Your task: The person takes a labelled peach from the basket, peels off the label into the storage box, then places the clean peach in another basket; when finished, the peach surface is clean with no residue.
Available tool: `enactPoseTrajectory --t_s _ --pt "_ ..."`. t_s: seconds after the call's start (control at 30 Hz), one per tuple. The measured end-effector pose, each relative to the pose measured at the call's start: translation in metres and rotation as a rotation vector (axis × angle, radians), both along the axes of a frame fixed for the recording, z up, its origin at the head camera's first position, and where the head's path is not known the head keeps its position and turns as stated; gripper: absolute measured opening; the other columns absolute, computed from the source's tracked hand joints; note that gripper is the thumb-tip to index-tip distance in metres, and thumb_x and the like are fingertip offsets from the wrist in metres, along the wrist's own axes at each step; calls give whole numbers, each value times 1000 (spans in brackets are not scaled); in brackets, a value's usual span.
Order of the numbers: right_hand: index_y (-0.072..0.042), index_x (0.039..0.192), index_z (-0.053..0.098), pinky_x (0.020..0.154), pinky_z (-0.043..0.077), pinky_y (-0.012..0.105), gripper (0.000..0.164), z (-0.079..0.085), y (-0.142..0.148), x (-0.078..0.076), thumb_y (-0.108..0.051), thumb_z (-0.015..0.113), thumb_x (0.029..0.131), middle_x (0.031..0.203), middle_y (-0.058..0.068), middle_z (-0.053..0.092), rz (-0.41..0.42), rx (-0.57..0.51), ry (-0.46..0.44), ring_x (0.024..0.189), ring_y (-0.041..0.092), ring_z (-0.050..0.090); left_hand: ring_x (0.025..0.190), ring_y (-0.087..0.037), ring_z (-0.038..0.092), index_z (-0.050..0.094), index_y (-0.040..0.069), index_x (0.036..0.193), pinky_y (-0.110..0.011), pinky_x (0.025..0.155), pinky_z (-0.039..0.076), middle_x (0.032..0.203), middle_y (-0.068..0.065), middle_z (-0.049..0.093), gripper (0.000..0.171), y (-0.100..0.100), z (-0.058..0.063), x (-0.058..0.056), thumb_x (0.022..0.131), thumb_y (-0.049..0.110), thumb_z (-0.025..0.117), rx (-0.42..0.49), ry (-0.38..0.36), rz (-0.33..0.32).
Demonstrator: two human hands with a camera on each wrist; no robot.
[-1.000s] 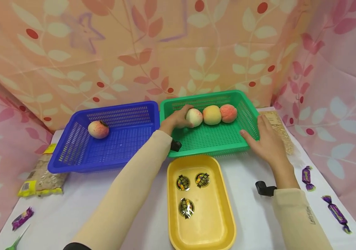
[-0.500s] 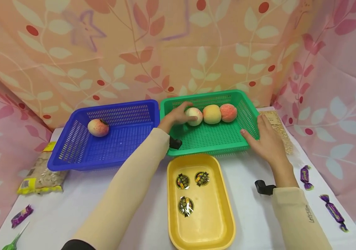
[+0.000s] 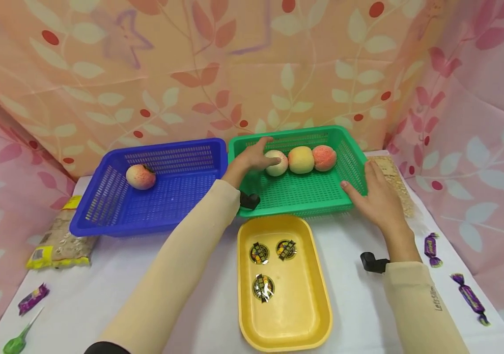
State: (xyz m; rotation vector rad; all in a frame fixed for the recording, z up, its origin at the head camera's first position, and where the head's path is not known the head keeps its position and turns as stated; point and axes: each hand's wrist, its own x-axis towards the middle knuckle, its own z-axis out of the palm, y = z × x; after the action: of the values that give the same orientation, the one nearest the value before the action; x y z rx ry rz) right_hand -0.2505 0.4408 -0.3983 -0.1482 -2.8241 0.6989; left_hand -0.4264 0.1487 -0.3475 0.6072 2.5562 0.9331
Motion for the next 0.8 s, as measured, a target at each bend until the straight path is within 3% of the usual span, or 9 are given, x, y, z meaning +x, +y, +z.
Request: enactPoseTrajectory --t_s 0.23,0.37,0.5,0.63,0.8 --pt "-2 162 0 116 14 74 93 -1 0 -1 -56 46 102 170 26 4 10 1 -1 154 52 11 152 -31 33 17 31 163 -48 120 34 167 -7 31 78 -14 23 11 100 47 60 10 14 -41" --pt "-2 162 0 117 14 74 92 0 5 -4 -54 46 102 169 27 5 23 -1 13 154 52 12 152 -29 36 15 33 163 -48 119 37 169 -4 27 78 -31 40 25 100 48 59 89 42 -67" --pt "-3 162 -1 118 12 74 91 3 12 -6 -52 46 103 169 27 4 37 -13 11 154 53 10 155 -26 31 18 35 162 -48 120 35 170 2 23 76 -56 52 42 100 48 59 206 90 -62" --pt "-4 162 -4 117 11 75 90 5 19 -6 -52 45 103 169 28 2 41 -15 -12 153 54 9 154 -23 33 25 36 160 -50 119 35 167 3 31 71 -87 54 60 99 46 61 309 164 -40" --pt "-4 162 -3 117 10 76 89 9 27 -8 -50 44 103 168 30 3 44 -3 -9 152 55 9 150 -22 38 31 36 158 -52 117 38 164 6 36 67 -129 50 78 99 45 62 365 235 47"
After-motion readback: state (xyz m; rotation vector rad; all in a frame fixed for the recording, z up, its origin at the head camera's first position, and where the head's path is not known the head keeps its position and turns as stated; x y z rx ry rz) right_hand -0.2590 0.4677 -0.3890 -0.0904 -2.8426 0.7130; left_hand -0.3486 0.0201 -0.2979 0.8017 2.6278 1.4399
